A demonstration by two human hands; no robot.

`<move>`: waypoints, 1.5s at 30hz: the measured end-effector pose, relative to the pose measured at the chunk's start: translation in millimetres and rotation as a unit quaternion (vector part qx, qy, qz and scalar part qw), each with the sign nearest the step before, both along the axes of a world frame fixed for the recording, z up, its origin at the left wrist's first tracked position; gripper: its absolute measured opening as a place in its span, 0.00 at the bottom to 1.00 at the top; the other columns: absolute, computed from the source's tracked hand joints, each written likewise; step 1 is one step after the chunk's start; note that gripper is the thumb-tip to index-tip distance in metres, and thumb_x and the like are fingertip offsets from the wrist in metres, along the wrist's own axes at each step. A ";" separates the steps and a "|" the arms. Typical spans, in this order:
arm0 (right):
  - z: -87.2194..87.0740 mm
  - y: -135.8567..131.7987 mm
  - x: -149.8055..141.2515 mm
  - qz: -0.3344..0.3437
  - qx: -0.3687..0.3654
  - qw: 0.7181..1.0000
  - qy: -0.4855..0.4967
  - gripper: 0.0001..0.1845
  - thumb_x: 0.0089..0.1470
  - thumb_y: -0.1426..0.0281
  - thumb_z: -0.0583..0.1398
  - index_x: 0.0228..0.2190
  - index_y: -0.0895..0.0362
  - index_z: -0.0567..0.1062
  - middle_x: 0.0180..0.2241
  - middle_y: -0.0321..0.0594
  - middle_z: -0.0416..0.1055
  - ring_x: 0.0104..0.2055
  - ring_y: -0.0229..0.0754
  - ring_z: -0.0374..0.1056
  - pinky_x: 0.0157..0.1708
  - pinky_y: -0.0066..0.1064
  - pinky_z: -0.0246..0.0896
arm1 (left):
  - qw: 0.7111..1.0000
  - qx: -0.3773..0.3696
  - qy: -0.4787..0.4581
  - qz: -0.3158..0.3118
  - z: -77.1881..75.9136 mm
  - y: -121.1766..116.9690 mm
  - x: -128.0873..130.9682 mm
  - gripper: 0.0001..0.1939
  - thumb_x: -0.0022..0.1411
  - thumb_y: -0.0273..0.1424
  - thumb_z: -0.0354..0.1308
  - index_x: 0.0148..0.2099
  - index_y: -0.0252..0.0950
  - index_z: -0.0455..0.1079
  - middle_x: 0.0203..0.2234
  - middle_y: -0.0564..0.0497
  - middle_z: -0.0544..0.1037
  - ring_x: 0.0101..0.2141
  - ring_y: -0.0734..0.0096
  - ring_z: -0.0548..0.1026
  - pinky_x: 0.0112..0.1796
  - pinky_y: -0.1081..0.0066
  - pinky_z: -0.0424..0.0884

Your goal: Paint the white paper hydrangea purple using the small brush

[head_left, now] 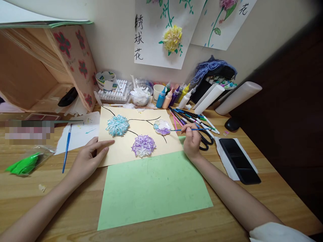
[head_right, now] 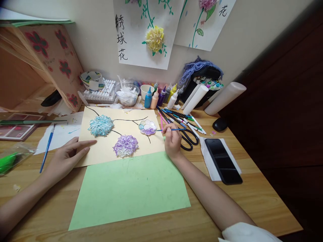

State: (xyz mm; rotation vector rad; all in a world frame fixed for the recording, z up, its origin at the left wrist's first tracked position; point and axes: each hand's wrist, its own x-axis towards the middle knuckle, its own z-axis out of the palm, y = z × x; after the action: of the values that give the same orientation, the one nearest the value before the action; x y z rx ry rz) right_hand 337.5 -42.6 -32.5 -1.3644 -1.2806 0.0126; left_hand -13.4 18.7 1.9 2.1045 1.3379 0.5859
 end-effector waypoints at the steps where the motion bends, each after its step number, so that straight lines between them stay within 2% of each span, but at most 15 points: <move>1: 0.1 0.2 0.0 -0.001 0.000 1.000 0.001 0.14 0.63 0.68 0.48 0.27 0.54 0.67 0.26 0.34 0.65 0.28 0.39 0.63 0.31 0.34 0.57 | 1.000 -0.002 0.001 0.000 -0.4 0.0 -0.3 0.19 0.65 0.40 0.50 0.52 0.41 0.75 0.25 0.56 0.58 0.26 0.70 0.63 0.30 0.70 0.63; 11: -0.5 0.5 -0.1 -0.002 0.021 1.000 0.019 0.14 0.63 0.68 0.49 0.28 0.54 0.68 0.27 0.34 0.65 0.30 0.38 0.63 0.32 0.33 0.58 | 1.000 -0.006 0.000 0.001 -1.1 0.1 -0.8 0.19 0.65 0.40 0.50 0.51 0.42 0.75 0.25 0.56 0.59 0.26 0.70 0.64 0.31 0.70 0.63; 16: 1.7 -0.1 -0.9 0.005 0.056 0.998 0.040 0.14 0.62 0.68 0.49 0.26 0.55 0.68 0.26 0.34 0.65 0.29 0.39 0.63 0.32 0.34 0.57 | 1.000 -0.012 -0.007 0.004 -2.9 0.3 -0.7 0.19 0.64 0.40 0.50 0.52 0.41 0.75 0.25 0.56 0.57 0.27 0.70 0.63 0.31 0.70 0.63; 19: 6.5 -5.7 -12.6 0.017 0.088 0.994 0.068 0.14 0.62 0.68 0.49 0.26 0.54 0.67 0.26 0.35 0.64 0.28 0.39 0.63 0.30 0.34 0.57 | 1.000 -0.017 -0.017 0.009 -3.5 -0.1 0.0 0.19 0.64 0.40 0.50 0.51 0.39 0.75 0.26 0.56 0.57 0.27 0.69 0.63 0.33 0.69 0.63; 22: 11.9 -18.9 -36.4 0.055 0.098 0.988 0.102 0.13 0.62 0.69 0.49 0.27 0.53 0.67 0.25 0.35 0.65 0.30 0.40 0.65 0.29 0.34 0.57 | 0.999 -0.022 -0.025 0.002 -4.4 -0.7 0.1 0.19 0.65 0.38 0.50 0.52 0.38 0.75 0.27 0.55 0.59 0.27 0.70 0.63 0.32 0.69 0.62; 25: 14.0 -34.6 -60.6 0.194 0.079 0.968 0.141 0.12 0.62 0.71 0.48 0.30 0.53 0.70 0.25 0.35 0.68 0.29 0.41 0.66 0.30 0.35 0.58 | 0.999 -0.024 -0.030 0.001 -5.1 -1.3 0.2 0.19 0.65 0.37 0.50 0.52 0.37 0.75 0.26 0.55 0.58 0.28 0.70 0.63 0.32 0.69 0.62; 27: 12.7 -42.0 -69.7 0.259 0.073 0.957 0.105 0.13 0.63 0.71 0.48 0.33 0.53 0.71 0.25 0.36 0.70 0.29 0.40 0.66 0.31 0.36 0.58 | 0.999 -0.026 -0.031 0.006 -4.8 -1.8 0.8 0.19 0.65 0.36 0.50 0.52 0.36 0.75 0.26 0.55 0.57 0.28 0.69 0.62 0.32 0.69 0.61; 29: 10.2 -45.6 -72.1 0.292 0.063 0.953 0.053 0.13 0.62 0.72 0.49 0.34 0.54 0.72 0.27 0.37 0.72 0.30 0.41 0.66 0.31 0.36 0.58 | 0.999 -0.029 -0.032 0.007 -3.9 -2.4 1.8 0.19 0.65 0.36 0.50 0.52 0.35 0.75 0.26 0.55 0.57 0.27 0.70 0.62 0.32 0.69 0.61; 32: 7.0 -45.7 -69.2 0.294 0.050 0.954 0.020 0.13 0.62 0.72 0.49 0.35 0.54 0.73 0.28 0.39 0.72 0.30 0.41 0.66 0.31 0.36 0.59 | 0.999 -0.033 -0.036 0.005 -2.3 -3.0 3.2 0.19 0.64 0.35 0.51 0.52 0.34 0.75 0.26 0.55 0.57 0.27 0.70 0.61 0.31 0.69 0.60; 45: 6.9 -45.0 -68.6 0.302 0.014 0.953 0.004 0.13 0.62 0.73 0.49 0.35 0.54 0.73 0.28 0.39 0.72 0.31 0.41 0.66 0.32 0.36 0.60 | 0.999 -0.031 -0.042 0.009 0.1 -3.9 4.3 0.19 0.64 0.35 0.51 0.51 0.34 0.76 0.26 0.55 0.58 0.27 0.69 0.62 0.32 0.68 0.60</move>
State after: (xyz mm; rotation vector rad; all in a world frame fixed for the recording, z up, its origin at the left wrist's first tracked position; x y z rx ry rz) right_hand 268.9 -87.6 -25.5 -0.9009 -1.6403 0.4206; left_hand -9.1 14.9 1.9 1.9989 1.3119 0.6248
